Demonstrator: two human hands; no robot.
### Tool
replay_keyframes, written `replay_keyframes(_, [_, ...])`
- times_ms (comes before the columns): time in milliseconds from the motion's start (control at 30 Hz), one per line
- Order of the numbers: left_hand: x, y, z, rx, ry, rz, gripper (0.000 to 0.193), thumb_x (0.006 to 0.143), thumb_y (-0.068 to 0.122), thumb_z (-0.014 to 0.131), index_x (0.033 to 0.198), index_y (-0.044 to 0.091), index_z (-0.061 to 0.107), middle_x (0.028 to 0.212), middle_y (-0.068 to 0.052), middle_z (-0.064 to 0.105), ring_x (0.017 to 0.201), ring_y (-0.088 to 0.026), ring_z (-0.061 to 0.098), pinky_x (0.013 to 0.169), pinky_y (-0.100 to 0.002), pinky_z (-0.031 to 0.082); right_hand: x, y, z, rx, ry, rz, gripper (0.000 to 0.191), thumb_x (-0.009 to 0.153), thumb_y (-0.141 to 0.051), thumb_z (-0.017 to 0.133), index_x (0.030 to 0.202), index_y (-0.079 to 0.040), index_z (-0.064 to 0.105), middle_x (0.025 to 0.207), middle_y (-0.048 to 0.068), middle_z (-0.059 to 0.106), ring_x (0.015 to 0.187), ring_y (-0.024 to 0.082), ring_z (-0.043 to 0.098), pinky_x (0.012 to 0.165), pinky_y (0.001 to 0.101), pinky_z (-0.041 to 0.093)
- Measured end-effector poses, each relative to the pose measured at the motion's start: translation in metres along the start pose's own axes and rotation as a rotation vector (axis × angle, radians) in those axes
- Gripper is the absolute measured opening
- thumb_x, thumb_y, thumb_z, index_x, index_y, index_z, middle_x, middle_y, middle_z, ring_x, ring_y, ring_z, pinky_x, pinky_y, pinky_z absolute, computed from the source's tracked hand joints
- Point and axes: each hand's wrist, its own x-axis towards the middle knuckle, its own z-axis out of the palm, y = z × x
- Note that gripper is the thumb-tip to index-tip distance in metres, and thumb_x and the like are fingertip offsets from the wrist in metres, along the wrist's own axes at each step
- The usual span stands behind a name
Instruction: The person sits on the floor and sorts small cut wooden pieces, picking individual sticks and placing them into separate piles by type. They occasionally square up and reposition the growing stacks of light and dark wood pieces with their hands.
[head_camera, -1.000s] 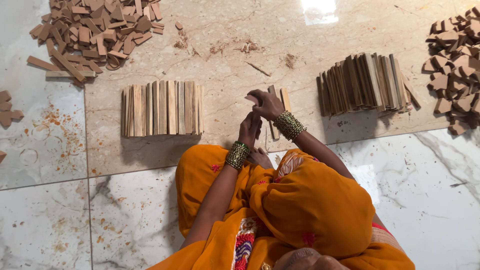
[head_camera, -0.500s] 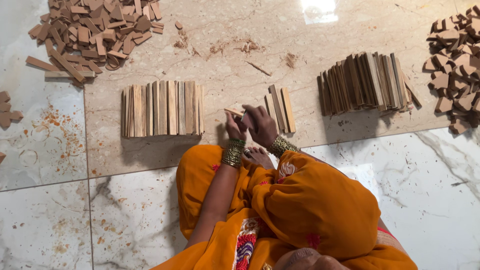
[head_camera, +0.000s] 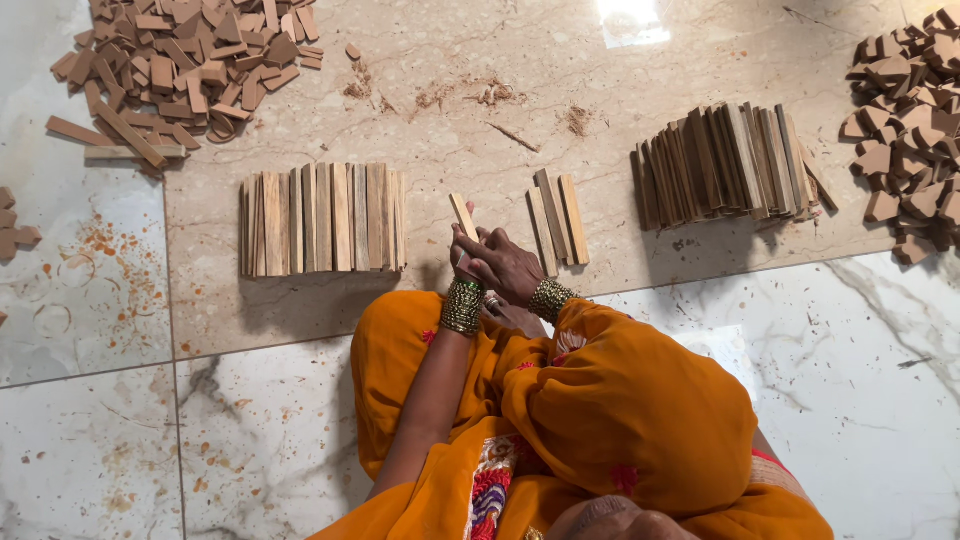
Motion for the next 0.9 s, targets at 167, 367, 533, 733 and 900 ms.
replay_keyframes(167, [-0.008, -0.007, 0.014, 0.031, 0.014, -0.061, 0.060, 0.113, 0.043, 0.043, 0.164, 0.017, 0.027, 0.093, -0.003, 0.066, 0.082, -0.013, 0.065, 0.070, -0.029, 0.061, 0.009, 0.022, 0.014, -0.143, 0.105, 0.067, 0.053, 0.107, -0.053, 0.037, 0.153, -0.031, 0.050, 0.100, 0.010, 0.053, 0.067, 0.019, 0.056, 0.056, 0.0339, 0.052])
replay_keyframes(367, [-0.015, -0.029, 0.012, 0.586, 0.268, -0.055, 0.060, 0.110, 0.044, 0.047, 0.153, 0.002, 0.051, 0.103, -0.002, 0.070, 0.084, -0.006, 0.065, 0.065, -0.020, 0.056, 0.047, 0.070, 0.001, -0.391, 0.234, 0.162, 0.054, 0.107, -0.056, 0.035, 0.153, -0.034, 0.051, 0.096, 0.004, 0.055, 0.056, 0.010, 0.046, 0.041, 0.0259, 0.043])
replay_keyframes(533, [-0.011, -0.041, 0.011, 0.849, 0.116, -0.043, 0.047, 0.112, 0.034, 0.062, 0.144, 0.002, 0.049, 0.095, -0.006, 0.062, 0.073, -0.007, 0.059, 0.060, -0.021, 0.049, 0.049, 0.088, -0.008, -0.283, 0.273, 0.231, 0.054, 0.109, -0.057, 0.037, 0.155, -0.032, 0.051, 0.095, 0.008, 0.059, 0.064, 0.016, 0.058, 0.051, 0.0335, 0.047])
replay_keyframes(733, [-0.023, -0.028, 0.034, 1.080, 0.090, -0.198, 0.054, 0.102, 0.023, 0.054, 0.148, 0.014, 0.028, 0.087, -0.003, 0.065, 0.048, -0.007, 0.057, 0.038, -0.024, 0.048, 0.045, 0.100, -0.018, -0.221, 0.176, 0.389, 0.050, 0.105, -0.053, 0.038, 0.151, -0.035, 0.048, 0.133, 0.018, 0.058, 0.070, 0.018, 0.065, 0.052, 0.0357, 0.056])
replay_keyframes(900, [-0.029, -0.028, 0.048, 1.168, 0.018, -0.243, 0.056, 0.104, 0.020, 0.050, 0.156, 0.017, 0.029, 0.088, -0.009, 0.065, 0.048, -0.006, 0.050, 0.037, -0.023, 0.041, 0.055, 0.098, -0.019, -0.183, 0.222, 0.452, 0.046, 0.110, -0.054, 0.039, 0.147, -0.034, 0.058, 0.103, 0.008, 0.065, 0.075, 0.013, 0.062, 0.060, 0.0303, 0.055])
